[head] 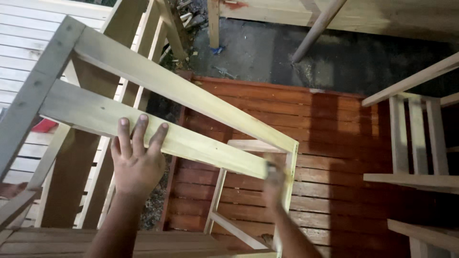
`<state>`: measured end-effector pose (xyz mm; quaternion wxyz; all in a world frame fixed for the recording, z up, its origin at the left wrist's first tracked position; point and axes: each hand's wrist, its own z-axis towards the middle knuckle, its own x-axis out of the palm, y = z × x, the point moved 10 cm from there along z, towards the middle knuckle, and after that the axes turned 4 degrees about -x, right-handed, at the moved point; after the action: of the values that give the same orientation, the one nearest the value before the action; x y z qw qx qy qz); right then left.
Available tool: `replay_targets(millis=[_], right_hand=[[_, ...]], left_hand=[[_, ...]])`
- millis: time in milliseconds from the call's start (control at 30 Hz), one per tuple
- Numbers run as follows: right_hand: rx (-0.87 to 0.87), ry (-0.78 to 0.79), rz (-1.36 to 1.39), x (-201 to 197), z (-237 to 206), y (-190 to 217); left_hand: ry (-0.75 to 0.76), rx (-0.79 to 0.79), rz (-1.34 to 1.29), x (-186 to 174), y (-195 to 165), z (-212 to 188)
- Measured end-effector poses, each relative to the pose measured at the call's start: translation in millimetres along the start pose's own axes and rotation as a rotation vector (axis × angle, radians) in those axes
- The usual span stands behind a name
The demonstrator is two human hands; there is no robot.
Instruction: The person sands the wooden frame of a chair using a sheet of sandpaper, rubbing it along the rails and legs while steadying the frame with the other hand. They reposition the chair and continue sanding different surfaces, while another worker hammers on a nearby bench.
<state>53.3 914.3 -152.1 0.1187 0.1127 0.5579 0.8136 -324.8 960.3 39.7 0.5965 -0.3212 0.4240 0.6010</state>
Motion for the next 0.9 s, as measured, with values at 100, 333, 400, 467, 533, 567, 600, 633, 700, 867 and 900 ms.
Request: replay_targets(millis=[100,333,400,467,533,567,600,633,700,867,900], right_hand=[[0.159,-0.003,-0.401,-31,3,-13],[-0.126,0.316,-0.62,77,-40,15],[-0.14,0.301,-0.488,51,-41,14],[0.257,0.112,0.269,-9,-28,-26],[0.295,0.086,-0.253,-48,-27,-37],[0.313,0.077,-0.507,-55,-28,-38],[0.325,0.122,-0.597,-46,-30,-38],[0.34,0.167,-0.689,-24,-34,-34],[0.043,0.202,-0.788,48,-29,2],[0.28,0.284,-0.377,166,-4,42],[0.472,0.326,-0.152,174,-3,40]], left_hand=[[0.003,-0.021,0.042,6,-2,-2],[0.023,-0.081,-0.008,4,-9,-6],[0.039,-0.08,-0.002,3,-10,-4],[0.059,-0.064,0.015,2,-13,0],[0.177,-0.122,0.013,10,-14,1],[0.238,-0.156,0.02,14,-18,0],[0.28,-0.16,-0.012,16,-25,-1],[0.326,-0.162,-0.045,19,-36,-4],[0.504,-0.137,-0.142,30,-63,-17],[0.323,-0.358,-0.836,-5,-77,-50],[0.199,-0.556,-1.063,-9,-55,-58]])
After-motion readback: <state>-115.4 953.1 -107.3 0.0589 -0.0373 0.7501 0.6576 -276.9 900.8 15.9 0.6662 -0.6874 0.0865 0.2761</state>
